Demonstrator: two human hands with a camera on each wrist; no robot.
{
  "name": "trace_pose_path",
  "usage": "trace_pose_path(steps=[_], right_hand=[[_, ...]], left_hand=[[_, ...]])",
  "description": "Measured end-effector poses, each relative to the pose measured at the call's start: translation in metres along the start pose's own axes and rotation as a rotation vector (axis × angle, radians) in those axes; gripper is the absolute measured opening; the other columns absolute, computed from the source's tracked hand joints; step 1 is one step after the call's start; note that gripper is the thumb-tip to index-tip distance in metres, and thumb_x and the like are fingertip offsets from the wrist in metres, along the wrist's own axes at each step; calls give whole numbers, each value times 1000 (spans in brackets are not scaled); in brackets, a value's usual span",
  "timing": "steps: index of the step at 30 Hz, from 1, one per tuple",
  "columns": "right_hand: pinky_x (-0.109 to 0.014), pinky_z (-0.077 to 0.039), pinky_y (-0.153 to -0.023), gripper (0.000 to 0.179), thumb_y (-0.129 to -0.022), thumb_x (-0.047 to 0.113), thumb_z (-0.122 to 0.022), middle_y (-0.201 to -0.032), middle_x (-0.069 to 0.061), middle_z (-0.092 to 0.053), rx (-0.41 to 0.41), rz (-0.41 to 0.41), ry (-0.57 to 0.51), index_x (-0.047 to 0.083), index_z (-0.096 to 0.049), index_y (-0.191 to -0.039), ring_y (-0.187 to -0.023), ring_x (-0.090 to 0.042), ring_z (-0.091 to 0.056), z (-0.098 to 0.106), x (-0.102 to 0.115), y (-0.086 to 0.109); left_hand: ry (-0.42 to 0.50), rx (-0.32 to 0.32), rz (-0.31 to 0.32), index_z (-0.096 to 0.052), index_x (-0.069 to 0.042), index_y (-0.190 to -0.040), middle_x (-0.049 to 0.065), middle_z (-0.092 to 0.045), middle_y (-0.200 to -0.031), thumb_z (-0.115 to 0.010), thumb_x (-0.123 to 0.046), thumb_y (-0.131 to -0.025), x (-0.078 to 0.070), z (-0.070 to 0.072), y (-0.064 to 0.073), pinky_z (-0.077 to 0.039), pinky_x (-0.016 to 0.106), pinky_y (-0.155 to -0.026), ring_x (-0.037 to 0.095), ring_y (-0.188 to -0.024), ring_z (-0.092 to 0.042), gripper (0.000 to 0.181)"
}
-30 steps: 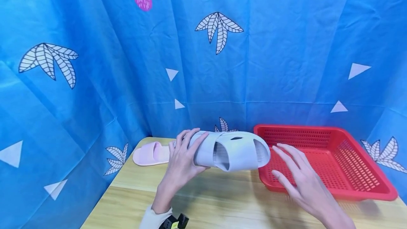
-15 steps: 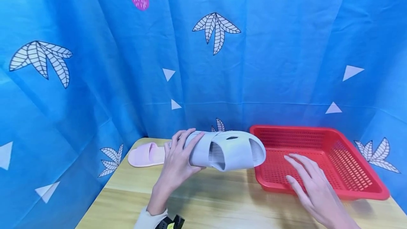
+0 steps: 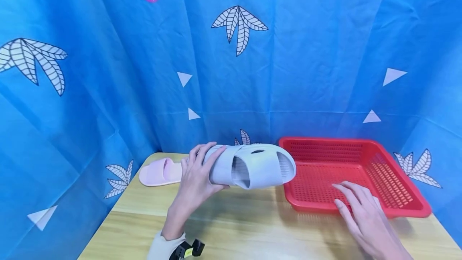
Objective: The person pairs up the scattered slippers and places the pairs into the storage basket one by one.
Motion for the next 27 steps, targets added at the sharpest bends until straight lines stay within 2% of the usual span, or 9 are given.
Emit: trace_pose_path(steps=[6, 12, 18, 27], right_hand=[[-45, -30, -82, 35, -92, 13, -71, -126, -11, -60, -26, -6, 39, 10, -66, -126, -117, -31, -51, 2, -9, 11], [-47, -31, -84, 23, -92, 13, -71, -115, -7, -63, -39, -17, 66, 10, -68, -115, -111, -28, -55, 2, -16, 19], [-51, -34, -84, 19, -93, 19, -70, -107, -5, -63, 7, -53, 139, 10, -67, -110, -106, -29, -55, -5, -21, 22], [-54, -36, -85, 18, -97, 26, -65, -100, -3, -63, 66, -63, 208, 11, -65, -106, -97, -30, -56, -10, -25, 27]], left_hand=[[12, 9, 16, -47, -33, -153, 6, -44, -154, -103, -43, -55, 2, -2, 0, -35, 52, -89, 34, -138, -34, 113], [29, 6, 18, -46, -31, -153, 7, -45, -152, -102, -43, -58, 2, -5, 0, -38, 53, -88, 35, -137, -35, 112], [21, -17, 3, -47, -30, -152, 7, -46, -150, -100, -45, -59, -1, -5, -4, -39, 52, -86, 35, -135, -37, 109], [62, -41, 26, -46, -22, -155, 9, -48, -150, -101, -45, -58, -8, -17, -4, -39, 57, -89, 39, -136, -38, 113]])
Point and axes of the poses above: each hand's wrist, its own y-axis away from the middle knuckle, its own z-axis out of the back of the hand, x = y × z, the point moved 7 cm from there along -y, towards the middle knuckle
